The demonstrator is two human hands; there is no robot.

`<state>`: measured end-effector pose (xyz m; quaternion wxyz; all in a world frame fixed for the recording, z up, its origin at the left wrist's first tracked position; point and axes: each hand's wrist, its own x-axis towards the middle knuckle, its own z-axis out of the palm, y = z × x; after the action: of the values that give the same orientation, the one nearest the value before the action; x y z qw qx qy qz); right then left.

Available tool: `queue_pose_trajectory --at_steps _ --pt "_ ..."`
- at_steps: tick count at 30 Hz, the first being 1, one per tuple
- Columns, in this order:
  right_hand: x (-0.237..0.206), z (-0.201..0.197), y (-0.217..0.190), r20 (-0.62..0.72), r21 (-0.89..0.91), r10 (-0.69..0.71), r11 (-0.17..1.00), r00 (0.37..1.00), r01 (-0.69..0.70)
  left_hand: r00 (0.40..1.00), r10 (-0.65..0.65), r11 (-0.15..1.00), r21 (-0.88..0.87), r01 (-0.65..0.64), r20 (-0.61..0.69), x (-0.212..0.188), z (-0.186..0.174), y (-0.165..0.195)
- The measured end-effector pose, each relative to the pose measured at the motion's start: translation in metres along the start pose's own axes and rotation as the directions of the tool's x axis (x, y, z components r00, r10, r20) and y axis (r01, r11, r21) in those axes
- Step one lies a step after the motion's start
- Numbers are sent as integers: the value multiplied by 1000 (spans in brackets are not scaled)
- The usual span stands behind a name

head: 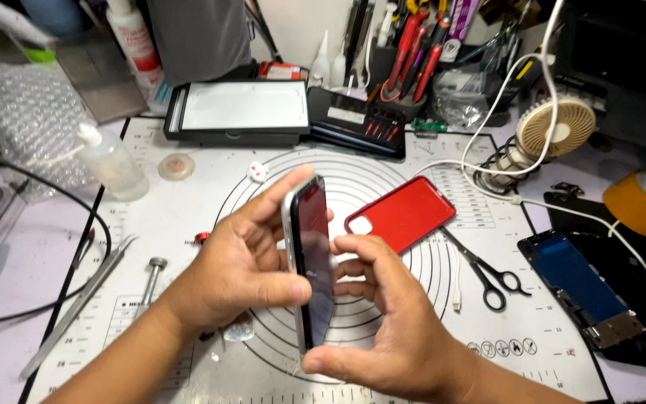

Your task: The person repairs an iPhone on a workbench. They use a screwdriver to unscrew and pry inside the opened phone body, manipulate the battery and internal components, then power the phone on, dial numbers on the keypad to test it, press the side buttons, and continue working on the device with the screwdriver.

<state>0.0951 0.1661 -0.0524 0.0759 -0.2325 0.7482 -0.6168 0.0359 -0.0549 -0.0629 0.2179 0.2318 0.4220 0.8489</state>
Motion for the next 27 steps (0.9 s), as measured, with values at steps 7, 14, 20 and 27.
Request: queue_pose_trajectory --at_steps 7,14,20,27 --pt "-1 -1 3 21 -74 -106 992 994 107 997 71 983 170 -70 2 1 2 -2" --pt "-3 -2 8 54 -144 -239 959 970 244 997 77 973 215 -80 25 -2 -1 -3" --pt "-1 -1 5 43 -86 -217 972 975 220 997 73 980 183 -77 30 0 0 -3" --pt "-2 -1 1 17 24 -98 995 995 97 995 101 975 198 -103 19 0 -2 -3"
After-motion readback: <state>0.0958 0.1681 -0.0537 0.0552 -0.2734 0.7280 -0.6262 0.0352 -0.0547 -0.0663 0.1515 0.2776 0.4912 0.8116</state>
